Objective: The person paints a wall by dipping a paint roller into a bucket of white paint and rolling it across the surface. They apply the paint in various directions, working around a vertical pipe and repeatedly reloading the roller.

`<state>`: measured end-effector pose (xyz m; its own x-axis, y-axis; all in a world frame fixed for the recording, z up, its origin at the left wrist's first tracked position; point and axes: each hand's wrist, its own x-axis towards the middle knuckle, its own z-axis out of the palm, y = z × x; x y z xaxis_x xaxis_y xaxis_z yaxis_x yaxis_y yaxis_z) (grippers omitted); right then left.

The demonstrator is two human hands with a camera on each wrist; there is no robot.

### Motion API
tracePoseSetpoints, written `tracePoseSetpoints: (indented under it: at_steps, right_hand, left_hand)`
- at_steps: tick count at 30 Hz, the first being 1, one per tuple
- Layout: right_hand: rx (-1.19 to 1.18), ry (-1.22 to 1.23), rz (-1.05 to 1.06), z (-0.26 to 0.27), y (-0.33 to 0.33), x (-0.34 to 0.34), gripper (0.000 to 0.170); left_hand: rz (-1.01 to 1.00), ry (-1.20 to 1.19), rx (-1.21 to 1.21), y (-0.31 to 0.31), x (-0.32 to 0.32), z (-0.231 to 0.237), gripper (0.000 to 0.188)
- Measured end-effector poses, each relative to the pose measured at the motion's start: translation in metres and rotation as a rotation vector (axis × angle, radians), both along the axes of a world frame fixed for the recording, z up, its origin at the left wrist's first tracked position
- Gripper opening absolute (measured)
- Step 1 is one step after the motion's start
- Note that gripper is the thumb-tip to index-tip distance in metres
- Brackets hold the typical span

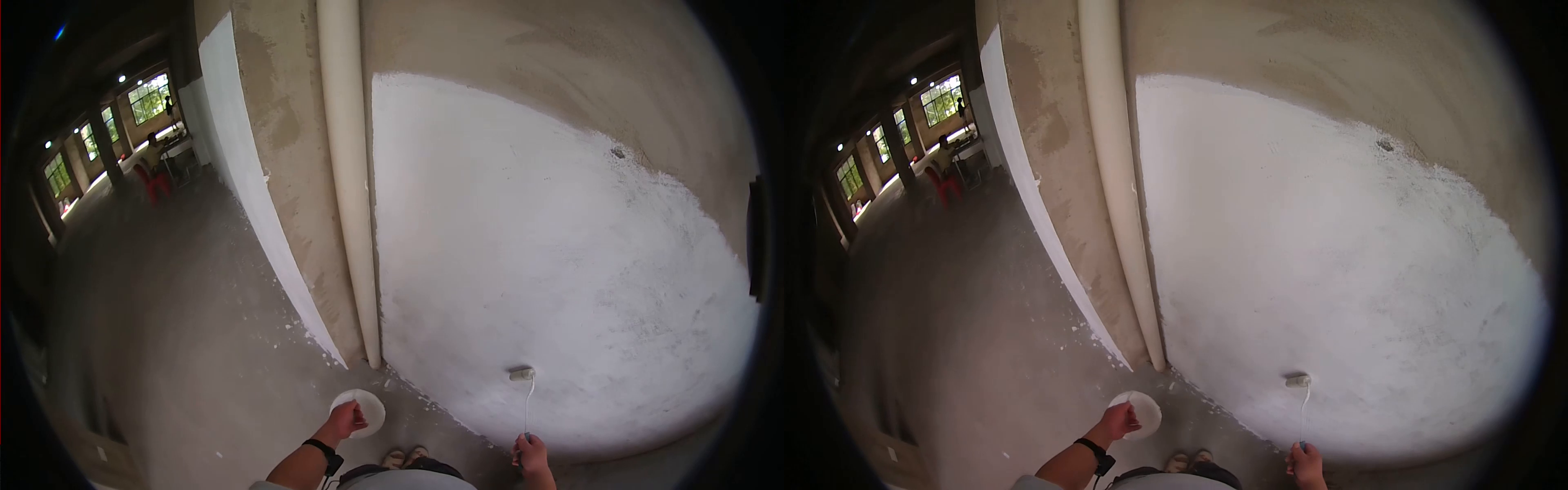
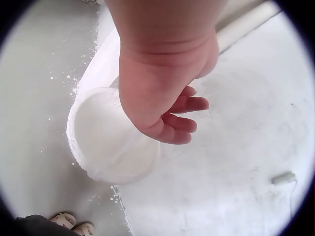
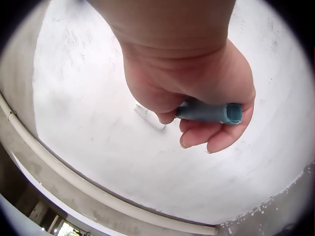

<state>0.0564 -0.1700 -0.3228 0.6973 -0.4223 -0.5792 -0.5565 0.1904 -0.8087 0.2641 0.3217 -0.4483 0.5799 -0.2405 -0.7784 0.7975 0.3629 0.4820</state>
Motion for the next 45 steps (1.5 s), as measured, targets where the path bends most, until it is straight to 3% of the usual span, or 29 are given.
tracePoseSetpoints:
  at_steps: [6, 8, 14, 19, 25, 32, 38, 40, 45]
  right_hand:
    - [-0.061, 0.052, 0.066, -0.011, 0.009, 0.054, 0.03]
    - [-0.189, 0.006, 0.199, -0.021, 0.01, 0.075, 0.03]
    - [-0.04, -0.076, 0.267, 0.02, 0.05, 0.154, 0.035]
    - [0.034, -0.094, 0.26, 0.036, 0.097, 0.206, 0.032]
    - [0.064, -0.16, 0.13, 0.034, 0.139, 0.232, 0.031]
    - [0.001, -0.115, -0.191, 0.031, 0.206, 0.193, 0.03]
    - [0.291, -0.095, -0.662, 0.021, 0.262, 0.156, 0.032]
    - [0.48, -0.206, -0.807, 0.019, 0.27, 0.146, 0.031]
    - [0.411, -0.369, -0.744, 0.043, 0.286, 0.136, 0.031]
  left_hand:
    - [0.054, 0.021, 0.094, -0.009, 0.023, 0.02, 0.032]
    - [0.108, -0.004, 0.104, -0.011, 0.025, 0.038, 0.033]
    - [0.114, -0.096, 0.051, -0.013, 0.044, 0.089, 0.028]
    - [0.064, -0.097, 0.041, 0.023, 0.085, 0.091, 0.018]
    - [-0.132, -0.09, -0.009, 0.048, 0.134, 0.103, 0.014]
    - [-0.372, -0.071, -0.041, 0.09, 0.194, 0.114, 0.014]
    - [-0.488, -0.085, -0.001, 0.104, 0.217, 0.129, 0.013]
    - [-0.509, -0.083, 0.04, 0.102, 0.224, 0.128, 0.012]
    - [-0.549, -0.075, 0.074, 0.103, 0.222, 0.116, 0.013]
